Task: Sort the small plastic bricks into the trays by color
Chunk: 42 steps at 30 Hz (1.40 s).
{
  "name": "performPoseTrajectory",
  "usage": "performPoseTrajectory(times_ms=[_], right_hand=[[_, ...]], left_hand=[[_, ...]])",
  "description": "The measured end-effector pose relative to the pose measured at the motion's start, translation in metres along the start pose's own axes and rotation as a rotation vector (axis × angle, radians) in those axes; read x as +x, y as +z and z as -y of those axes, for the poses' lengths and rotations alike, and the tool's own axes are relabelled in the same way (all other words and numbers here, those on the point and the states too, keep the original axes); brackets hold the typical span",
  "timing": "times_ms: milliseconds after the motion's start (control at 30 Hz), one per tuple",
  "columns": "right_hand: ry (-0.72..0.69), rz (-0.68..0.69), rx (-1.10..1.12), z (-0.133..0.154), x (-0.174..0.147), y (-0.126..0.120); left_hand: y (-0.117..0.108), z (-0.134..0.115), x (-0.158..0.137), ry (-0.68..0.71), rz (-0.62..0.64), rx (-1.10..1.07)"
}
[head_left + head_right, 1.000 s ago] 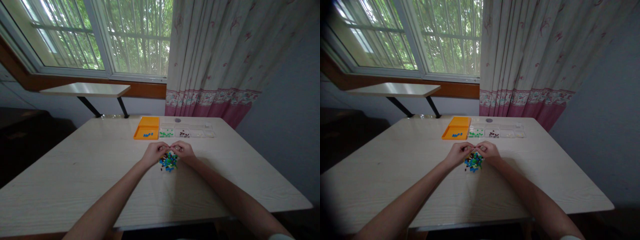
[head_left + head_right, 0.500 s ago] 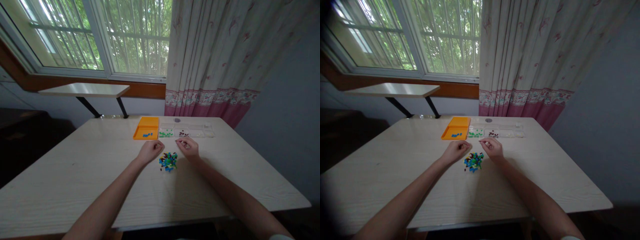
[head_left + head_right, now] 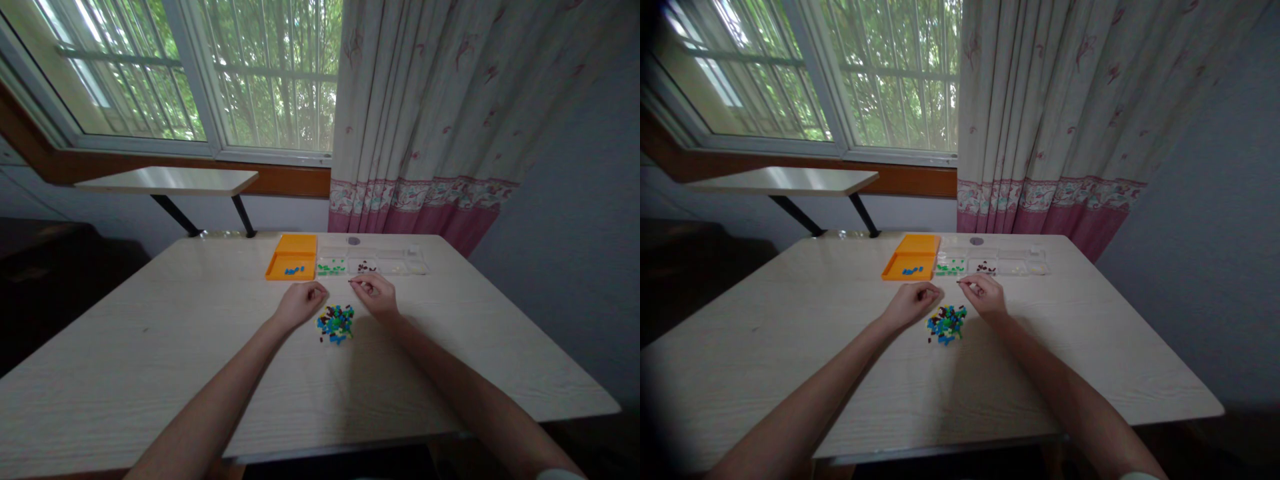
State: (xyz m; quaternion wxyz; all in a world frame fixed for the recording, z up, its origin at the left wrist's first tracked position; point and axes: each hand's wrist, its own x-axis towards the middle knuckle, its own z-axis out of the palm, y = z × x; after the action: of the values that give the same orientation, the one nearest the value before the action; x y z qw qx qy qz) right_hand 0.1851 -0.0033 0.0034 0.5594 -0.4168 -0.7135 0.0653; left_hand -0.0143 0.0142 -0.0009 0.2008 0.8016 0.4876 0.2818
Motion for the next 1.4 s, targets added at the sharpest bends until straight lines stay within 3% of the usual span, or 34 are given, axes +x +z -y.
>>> performPoseTrajectory(times_ms=[100,267,400,567,800,1000,1100,1233,1400], right_hand=[[0.067,-0.009,-0.072,-0.011,0.008,-0.007],[0.228,-0.141,-0.224,-0.048,0.016,-0.023],[0.327,-0.118,-0.324,-0.074,0.014,-0.028],[0.337,-0.051,-0.408,-0.084,0.015,-0.025],[0.178,0.056,-0.316,-0.072,0.013,-0.024],[-0.079,0.512,-0.088,-0.022,-0.002,-0.009],[-0.178,0.639,-0.029,0.000,-0.009,-0.003],[-0.264,0.710,-0.061,0.010,-0.012,-0.003],[-0.251,0.719,-0.103,0.006,-0.013,-0.002]], left_hand=[[-0.001,-0.002,-0.001,0.008,0.013,0.003],[-0.001,-0.003,-0.001,0.016,0.017,0.013],[0.000,-0.003,-0.001,0.014,0.025,0.025],[0.000,-0.002,-0.002,0.007,0.047,0.030],[-0.002,-0.003,-0.002,0.011,0.084,0.028],[-0.003,-0.004,-0.005,0.047,0.137,0.042],[-0.003,-0.003,-0.005,0.046,0.125,0.086],[-0.003,-0.002,-0.005,0.047,0.112,0.122],[-0.002,-0.002,-0.004,0.057,0.127,0.121]])
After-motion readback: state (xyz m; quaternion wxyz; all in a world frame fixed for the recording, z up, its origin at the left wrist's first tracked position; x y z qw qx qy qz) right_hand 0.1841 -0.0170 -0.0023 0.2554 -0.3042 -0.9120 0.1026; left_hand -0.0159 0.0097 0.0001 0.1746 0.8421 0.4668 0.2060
